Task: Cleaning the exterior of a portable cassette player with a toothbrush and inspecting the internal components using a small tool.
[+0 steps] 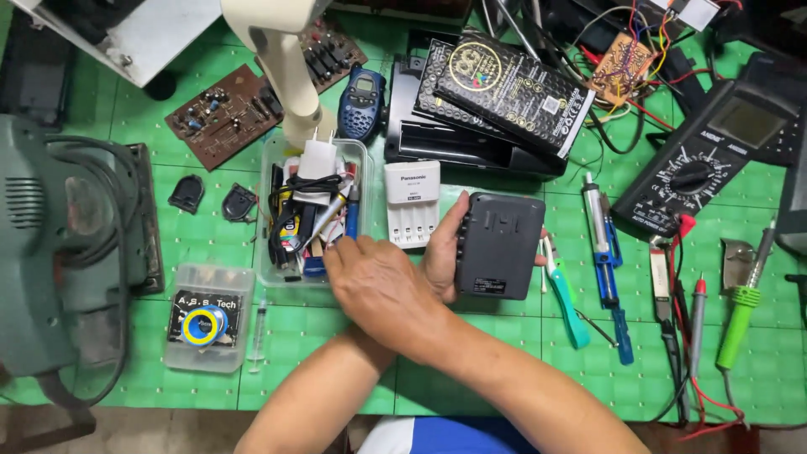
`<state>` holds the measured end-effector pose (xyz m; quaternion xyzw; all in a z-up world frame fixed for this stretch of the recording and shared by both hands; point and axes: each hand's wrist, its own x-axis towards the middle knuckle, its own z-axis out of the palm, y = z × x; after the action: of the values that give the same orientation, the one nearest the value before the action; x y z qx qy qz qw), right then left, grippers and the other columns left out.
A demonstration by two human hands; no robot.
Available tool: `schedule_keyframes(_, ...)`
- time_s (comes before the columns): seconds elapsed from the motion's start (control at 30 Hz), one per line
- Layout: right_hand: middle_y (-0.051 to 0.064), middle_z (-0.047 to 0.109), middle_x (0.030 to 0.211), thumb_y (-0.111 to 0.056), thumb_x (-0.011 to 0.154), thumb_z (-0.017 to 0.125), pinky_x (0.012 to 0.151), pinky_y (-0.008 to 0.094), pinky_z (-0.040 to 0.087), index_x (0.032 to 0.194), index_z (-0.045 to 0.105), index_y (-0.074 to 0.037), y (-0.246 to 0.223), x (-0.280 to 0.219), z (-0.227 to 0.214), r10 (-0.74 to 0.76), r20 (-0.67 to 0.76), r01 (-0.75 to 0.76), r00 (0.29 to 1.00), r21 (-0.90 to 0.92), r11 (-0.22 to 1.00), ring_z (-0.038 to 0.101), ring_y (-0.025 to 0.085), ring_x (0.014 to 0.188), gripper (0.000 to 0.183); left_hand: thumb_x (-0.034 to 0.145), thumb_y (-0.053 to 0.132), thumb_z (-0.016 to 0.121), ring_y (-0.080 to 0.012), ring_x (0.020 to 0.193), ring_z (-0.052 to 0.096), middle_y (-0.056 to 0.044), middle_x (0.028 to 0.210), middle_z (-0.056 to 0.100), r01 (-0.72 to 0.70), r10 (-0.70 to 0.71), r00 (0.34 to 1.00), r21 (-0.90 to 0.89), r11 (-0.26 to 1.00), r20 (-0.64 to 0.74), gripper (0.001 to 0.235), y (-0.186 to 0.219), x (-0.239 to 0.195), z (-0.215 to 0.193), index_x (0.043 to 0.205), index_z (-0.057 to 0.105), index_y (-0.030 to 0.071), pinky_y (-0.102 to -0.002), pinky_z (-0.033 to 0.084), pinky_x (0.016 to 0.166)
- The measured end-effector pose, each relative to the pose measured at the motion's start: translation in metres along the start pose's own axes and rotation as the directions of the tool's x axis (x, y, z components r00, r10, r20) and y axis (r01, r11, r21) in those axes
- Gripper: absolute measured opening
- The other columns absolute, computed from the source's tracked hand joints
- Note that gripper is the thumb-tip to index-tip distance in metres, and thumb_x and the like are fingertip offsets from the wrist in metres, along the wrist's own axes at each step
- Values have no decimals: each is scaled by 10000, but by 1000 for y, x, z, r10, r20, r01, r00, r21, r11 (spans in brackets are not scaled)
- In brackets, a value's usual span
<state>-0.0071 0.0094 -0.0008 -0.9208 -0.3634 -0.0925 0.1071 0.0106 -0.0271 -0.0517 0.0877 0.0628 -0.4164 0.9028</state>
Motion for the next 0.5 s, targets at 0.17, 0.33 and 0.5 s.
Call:
schedule_keyframes(0.17, 38, 570, 871, -153, 844, 616, 610, 344, 449, 1120, 669, -94, -8, -21, -9, 104, -93, -105, 990, -5, 994, 601, 228, 761, 288, 1032, 678, 533, -557, 1069, 634, -318, 1220, 681, -9, 9, 1000, -10, 1000, 18, 731, -2, 0, -2, 1315, 695, 24, -584, 580, 883)
schedule_keyframes(0.33, 54, 669, 912, -207, 989, 645, 734, 363, 502, 1030, 703, -85, -17, -90, -80, 385, -250, -332, 889, 228, 915, 669, 238, 805, 141, 1103, 695, 424, -444, 1105, 683, -316, 1289, 645, 130, -96, 976, -172, 976, 194, 830, -3, 0, -27, 1457, 547, -46, -519, 574, 904)
schedule_keyframes(0.5, 194, 640, 1301, -85, 983, 745, 680, 354, 468, 1401, 573, 76, 18, -161, -85, 792, -351, -758, 500, 265, 596, 645, 249, 927, 479, 1001, 684, 554, -212, 605, 697, -82, 729, 722, 78, 34, 902, 240, 968, -430, 606, -9, -2, -20, 866, 719, 117, -365, 590, 544)
